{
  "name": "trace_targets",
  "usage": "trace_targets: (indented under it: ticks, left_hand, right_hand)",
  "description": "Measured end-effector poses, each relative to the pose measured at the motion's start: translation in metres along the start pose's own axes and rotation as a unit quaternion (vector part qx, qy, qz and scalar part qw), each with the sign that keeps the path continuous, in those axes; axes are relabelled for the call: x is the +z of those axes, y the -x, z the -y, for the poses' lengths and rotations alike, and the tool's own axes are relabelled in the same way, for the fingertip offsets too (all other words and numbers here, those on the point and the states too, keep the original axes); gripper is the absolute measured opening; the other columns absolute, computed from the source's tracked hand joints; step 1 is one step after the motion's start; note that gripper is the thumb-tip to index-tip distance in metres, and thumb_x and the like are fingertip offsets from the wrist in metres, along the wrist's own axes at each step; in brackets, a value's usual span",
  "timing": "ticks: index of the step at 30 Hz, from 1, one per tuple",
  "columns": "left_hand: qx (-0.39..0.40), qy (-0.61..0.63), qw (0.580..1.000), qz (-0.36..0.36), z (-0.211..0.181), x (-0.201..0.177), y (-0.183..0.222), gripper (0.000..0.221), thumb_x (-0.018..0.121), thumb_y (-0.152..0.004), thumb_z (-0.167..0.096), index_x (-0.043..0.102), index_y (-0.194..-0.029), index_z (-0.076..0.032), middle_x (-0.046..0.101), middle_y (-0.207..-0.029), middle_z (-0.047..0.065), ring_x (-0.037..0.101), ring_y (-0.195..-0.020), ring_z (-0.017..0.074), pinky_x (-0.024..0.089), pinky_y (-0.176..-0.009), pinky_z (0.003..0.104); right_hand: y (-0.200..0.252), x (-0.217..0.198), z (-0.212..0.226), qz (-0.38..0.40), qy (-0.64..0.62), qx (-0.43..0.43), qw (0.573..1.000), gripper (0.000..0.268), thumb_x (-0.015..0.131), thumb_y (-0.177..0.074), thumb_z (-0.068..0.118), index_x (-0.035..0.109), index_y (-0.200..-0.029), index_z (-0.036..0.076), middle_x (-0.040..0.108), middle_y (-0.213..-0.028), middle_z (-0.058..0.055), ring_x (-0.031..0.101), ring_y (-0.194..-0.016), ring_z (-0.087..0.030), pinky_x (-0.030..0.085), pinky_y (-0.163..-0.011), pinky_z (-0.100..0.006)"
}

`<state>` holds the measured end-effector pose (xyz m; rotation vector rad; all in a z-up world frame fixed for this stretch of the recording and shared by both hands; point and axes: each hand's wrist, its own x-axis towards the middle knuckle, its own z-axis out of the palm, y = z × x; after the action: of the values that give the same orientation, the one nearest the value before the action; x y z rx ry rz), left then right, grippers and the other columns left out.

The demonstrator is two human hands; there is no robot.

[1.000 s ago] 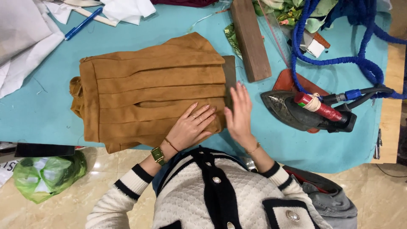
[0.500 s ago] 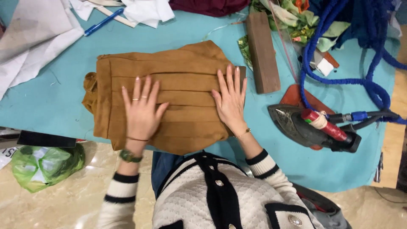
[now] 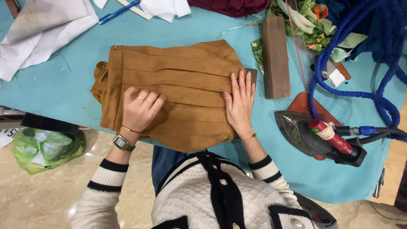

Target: A person aligns pleats on a brown garment and uses a steam iron with a pressing cloth to set the folds.

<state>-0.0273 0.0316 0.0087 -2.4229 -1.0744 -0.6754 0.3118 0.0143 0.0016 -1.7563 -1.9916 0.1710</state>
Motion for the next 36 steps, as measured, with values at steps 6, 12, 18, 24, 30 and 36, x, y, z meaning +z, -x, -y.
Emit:
trace_targets:
  ticks: [6, 12, 18, 24, 30, 36]
  left_hand:
    - [-0.019, 0.07, 0.996, 0.047, 0.014, -0.01, 0.005, 0.012, 0.063, -0.099, -0.023, 0.068, -0.11, -0.024, 0.063, -0.102, -0.003, 0.064, -0.103, 0.0167, 0.049, -0.097, 0.038]
    - [-0.342, 0.058, 0.935, 0.072, 0.036, -0.048, 0.014, 0.035, 0.078, -0.1, -0.019, 0.064, -0.126, 0.001, 0.057, -0.114, 0.02, 0.059, -0.102, 0.0407, 0.046, -0.084, 0.049]
    - [-0.466, 0.222, 0.851, 0.095, 0.072, -0.004, 0.037, 0.041, 0.075, -0.11, -0.036, 0.069, -0.102, 0.003, 0.059, -0.09, 0.02, 0.06, -0.096, 0.0457, 0.044, -0.088, 0.052]
    - [-0.484, 0.277, 0.83, 0.017, 0.091, 0.032, 0.063, 0.025, 0.077, -0.107, -0.023, 0.066, -0.09, -0.009, 0.056, -0.082, 0.01, 0.056, -0.09, 0.033, 0.043, -0.087, 0.041]
    - [-0.452, 0.305, 0.83, -0.113, 0.077, -0.005, 0.051, 0.021, 0.064, -0.116, -0.018, 0.062, -0.096, -0.012, 0.055, -0.099, 0.004, 0.052, -0.101, 0.0226, 0.03, -0.103, 0.036]
    - [-0.411, 0.01, 0.905, 0.106, 0.068, 0.026, 0.082, 0.022, 0.084, -0.095, -0.029, 0.067, -0.098, -0.015, 0.06, -0.11, 0.003, 0.054, -0.111, 0.0284, 0.04, -0.094, 0.046]
  right_hand:
    - [0.001, 0.004, -0.002, 0.006, 0.006, 0.019, 1.0, 0.056, 0.037, -0.113, 0.039, 0.029, -0.165, 0.018, 0.012, -0.173, -0.008, 0.004, -0.159, -0.03, 0.007, -0.127, -0.053]
    - [0.003, -0.006, 0.002, 0.044, -0.012, 0.024, 0.999, 0.062, 0.039, -0.113, 0.039, 0.021, -0.166, 0.014, 0.007, -0.174, -0.011, 0.0, -0.159, -0.033, 0.006, -0.127, -0.055]
    - [-0.001, -0.019, 0.011, 0.049, 0.045, 0.033, 0.997, 0.066, 0.039, -0.112, 0.045, 0.022, -0.166, 0.012, 0.007, -0.173, -0.013, -0.003, -0.158, -0.034, -0.002, -0.125, -0.056]
    - [-0.012, -0.011, 0.018, 0.048, 0.067, -0.031, 0.996, 0.065, 0.042, -0.111, 0.046, 0.025, -0.165, 0.015, 0.01, -0.173, -0.012, 0.0, -0.158, -0.033, -0.005, -0.124, -0.059]
    - [-0.001, -0.001, 0.006, 0.045, 0.01, -0.028, 0.999, 0.052, 0.035, -0.114, 0.034, 0.031, -0.164, 0.021, 0.014, -0.173, -0.004, 0.009, -0.159, -0.026, 0.009, -0.126, -0.055]
    - [0.008, -0.012, 0.006, 0.072, -0.001, -0.027, 0.997, 0.055, 0.04, -0.112, 0.034, 0.028, -0.164, 0.021, 0.01, -0.173, -0.008, 0.005, -0.159, -0.029, 0.007, -0.125, -0.057]
